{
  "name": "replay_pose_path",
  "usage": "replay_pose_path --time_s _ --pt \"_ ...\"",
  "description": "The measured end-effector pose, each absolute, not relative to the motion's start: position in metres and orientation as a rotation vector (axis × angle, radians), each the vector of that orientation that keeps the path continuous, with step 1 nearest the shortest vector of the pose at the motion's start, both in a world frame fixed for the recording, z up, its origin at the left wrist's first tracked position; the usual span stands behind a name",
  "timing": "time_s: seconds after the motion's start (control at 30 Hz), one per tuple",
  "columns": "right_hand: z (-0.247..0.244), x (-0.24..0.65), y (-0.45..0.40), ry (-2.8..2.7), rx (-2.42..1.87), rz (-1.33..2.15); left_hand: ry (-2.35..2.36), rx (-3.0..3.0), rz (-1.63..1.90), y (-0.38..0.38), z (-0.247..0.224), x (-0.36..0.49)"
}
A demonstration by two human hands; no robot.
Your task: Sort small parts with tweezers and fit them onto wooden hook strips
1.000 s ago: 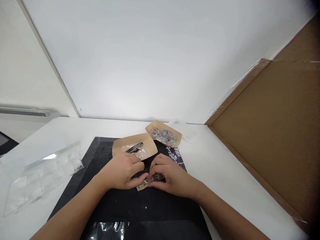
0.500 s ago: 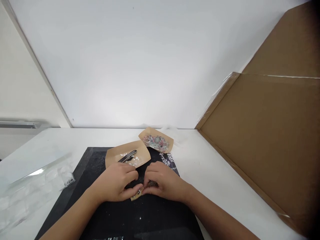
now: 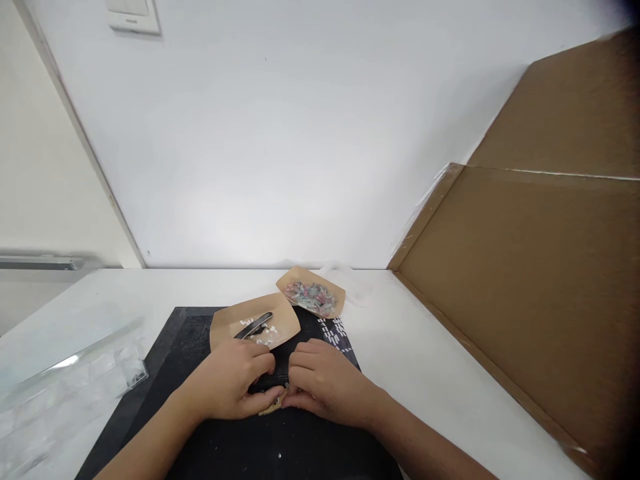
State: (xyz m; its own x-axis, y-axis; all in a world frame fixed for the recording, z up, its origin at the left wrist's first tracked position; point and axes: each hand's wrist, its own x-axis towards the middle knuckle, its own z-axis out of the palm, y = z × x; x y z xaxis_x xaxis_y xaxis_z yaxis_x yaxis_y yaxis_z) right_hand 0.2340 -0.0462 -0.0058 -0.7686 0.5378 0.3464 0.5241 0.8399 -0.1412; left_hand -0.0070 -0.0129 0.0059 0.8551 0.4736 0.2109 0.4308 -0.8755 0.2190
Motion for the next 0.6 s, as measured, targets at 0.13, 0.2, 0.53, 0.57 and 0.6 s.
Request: replay_pose_path --time_s 0.13,0.2,0.53,0.57,0.6 --pt "-0.003 0.232 -0.051 -2.684 -0.8 -0.072 0.745 2.866 0.361 -0.011 0.005 -0.009" --pt "-0.002 0.231 -0.053 -2.694 -0.818 -0.106 0.757 2.874 0.344 -0.011 0.004 -0.01" --pt "0.002 0.229 -0.059 -2.655 -0.859 -0.005 0.783 2.907 0.293 -0.011 0.004 -0.008" --pt "0.003 0.229 -0.06 -2.67 -0.856 -0.025 0.785 2.911 0.287 -0.011 0.005 -0.008" --pt "0.004 0.229 -0.061 -2.684 -0.853 -0.044 0.784 2.916 0.285 -0.011 0.005 -0.008"
